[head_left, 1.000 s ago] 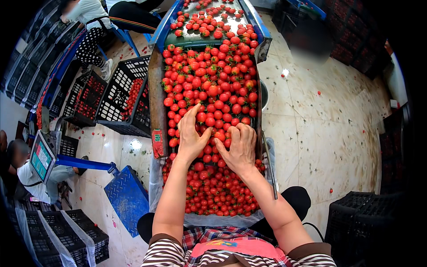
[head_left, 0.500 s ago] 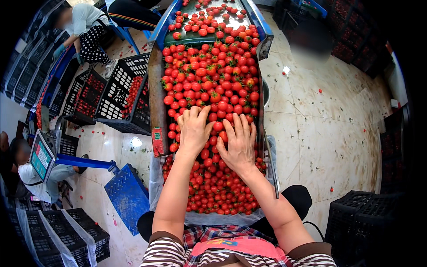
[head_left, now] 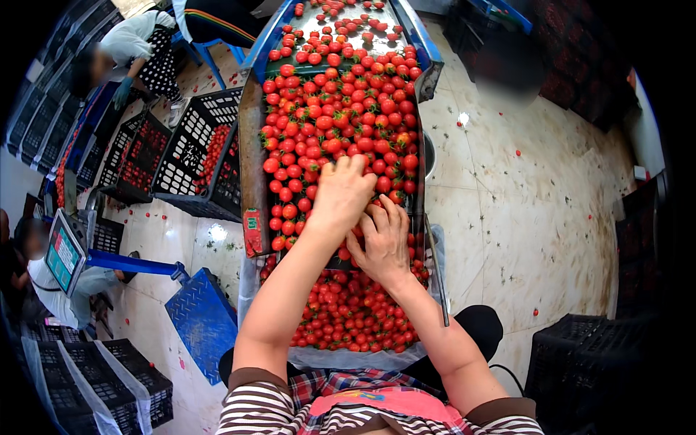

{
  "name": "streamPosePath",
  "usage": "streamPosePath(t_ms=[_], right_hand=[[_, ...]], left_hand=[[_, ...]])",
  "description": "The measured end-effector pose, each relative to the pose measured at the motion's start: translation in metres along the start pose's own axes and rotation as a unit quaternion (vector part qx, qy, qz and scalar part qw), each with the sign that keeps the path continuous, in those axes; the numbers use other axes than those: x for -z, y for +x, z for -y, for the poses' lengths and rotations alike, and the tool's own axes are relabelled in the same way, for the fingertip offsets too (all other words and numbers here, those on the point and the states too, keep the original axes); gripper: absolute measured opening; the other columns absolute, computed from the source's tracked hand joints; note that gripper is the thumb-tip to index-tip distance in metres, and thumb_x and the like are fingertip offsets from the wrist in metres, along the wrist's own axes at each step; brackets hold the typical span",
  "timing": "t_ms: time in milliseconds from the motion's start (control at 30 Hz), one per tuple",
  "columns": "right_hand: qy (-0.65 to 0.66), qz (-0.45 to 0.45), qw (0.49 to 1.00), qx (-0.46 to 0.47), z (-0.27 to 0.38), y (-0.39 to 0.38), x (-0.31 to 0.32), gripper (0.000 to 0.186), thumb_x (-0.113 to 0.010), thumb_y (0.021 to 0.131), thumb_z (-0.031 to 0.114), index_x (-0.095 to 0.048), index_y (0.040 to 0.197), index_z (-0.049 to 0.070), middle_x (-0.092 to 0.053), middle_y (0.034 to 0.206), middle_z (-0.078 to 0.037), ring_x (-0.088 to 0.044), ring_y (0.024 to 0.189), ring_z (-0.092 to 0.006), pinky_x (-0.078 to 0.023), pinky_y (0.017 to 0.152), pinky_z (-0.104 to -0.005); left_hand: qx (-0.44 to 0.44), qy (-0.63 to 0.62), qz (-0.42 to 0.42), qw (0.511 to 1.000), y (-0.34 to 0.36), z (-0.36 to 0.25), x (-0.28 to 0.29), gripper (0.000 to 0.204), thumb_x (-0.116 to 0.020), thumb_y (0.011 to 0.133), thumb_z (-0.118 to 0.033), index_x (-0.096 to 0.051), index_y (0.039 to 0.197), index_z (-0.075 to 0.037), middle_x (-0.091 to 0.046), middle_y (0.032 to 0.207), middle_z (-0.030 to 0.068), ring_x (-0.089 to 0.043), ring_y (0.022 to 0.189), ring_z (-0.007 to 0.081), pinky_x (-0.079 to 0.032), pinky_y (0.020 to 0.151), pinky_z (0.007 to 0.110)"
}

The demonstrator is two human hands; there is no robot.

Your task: The person sorts cherry tomatoes from a conveyor belt into a plastic-lined crate. They arrange the tomatoes by hand, occasionally transfer them into a metal bowl, and place the filled crate onto a scale.

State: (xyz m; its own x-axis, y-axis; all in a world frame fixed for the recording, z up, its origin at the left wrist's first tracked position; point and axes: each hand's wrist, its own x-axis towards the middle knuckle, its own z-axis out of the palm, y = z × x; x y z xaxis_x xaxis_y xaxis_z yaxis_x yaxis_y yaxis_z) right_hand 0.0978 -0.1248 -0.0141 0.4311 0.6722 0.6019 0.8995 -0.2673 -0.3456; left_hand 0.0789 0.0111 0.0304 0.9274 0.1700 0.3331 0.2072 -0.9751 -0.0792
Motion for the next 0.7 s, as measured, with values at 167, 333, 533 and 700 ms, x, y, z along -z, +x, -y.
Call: streamPosePath(t_ms=[167,333,533,700], right_hand=[[0.016,0.005,1.0,0.007,-0.002,0.0,0.002,0.042,-0.068,0.079,0.025,-0.059,0.113,0.001,-0.052,0.117,-0.015,-0.042,0.123,-0.0365,-0.031,0.103,-0.0518],[0.004,0.005,1.0,0.016,-0.002,-0.001,0.001,0.033,-0.066,0.082,0.025,-0.06,0.105,0.002,-0.054,0.11,-0.015,-0.043,0.121,-0.036,-0.032,0.102,-0.0503],[0.023,0.022,0.999,-0.008,-0.003,-0.002,0.001,0.051,-0.071,0.078,0.027,-0.056,0.118,0.001,-0.053,0.121,-0.018,-0.042,0.123,-0.0381,-0.032,0.103,-0.0512],[0.225,0.084,0.96,-0.14,0.003,0.005,0.012,0.053,-0.067,0.079,0.033,-0.056,0.121,0.002,-0.052,0.123,-0.021,-0.043,0.118,-0.0405,-0.031,0.102,-0.05]], left_hand=[[0.026,0.061,0.09,0.994,0.014,-0.02,0.001,0.012,-0.067,0.075,-0.018,-0.068,0.08,-0.007,-0.057,0.099,0.0091,-0.058,0.096,0.0255,-0.049,0.077,0.04],[0.081,-0.239,-0.024,0.967,0.0,0.011,0.008,0.028,-0.063,0.078,-0.009,-0.058,0.105,-0.003,-0.057,0.098,0.0182,-0.058,0.093,0.0351,-0.051,0.076,0.043],[0.079,-0.159,0.006,0.984,0.009,-0.027,0.005,0.022,-0.065,0.084,-0.015,-0.058,0.102,-0.003,-0.057,0.1,0.0156,-0.055,0.097,0.0341,-0.048,0.083,0.043],[0.171,0.035,0.133,0.976,0.038,-0.065,0.01,0.019,-0.058,0.085,-0.014,-0.072,0.092,-0.006,-0.066,0.098,0.0104,-0.064,0.096,0.0269,-0.056,0.073,0.041]])
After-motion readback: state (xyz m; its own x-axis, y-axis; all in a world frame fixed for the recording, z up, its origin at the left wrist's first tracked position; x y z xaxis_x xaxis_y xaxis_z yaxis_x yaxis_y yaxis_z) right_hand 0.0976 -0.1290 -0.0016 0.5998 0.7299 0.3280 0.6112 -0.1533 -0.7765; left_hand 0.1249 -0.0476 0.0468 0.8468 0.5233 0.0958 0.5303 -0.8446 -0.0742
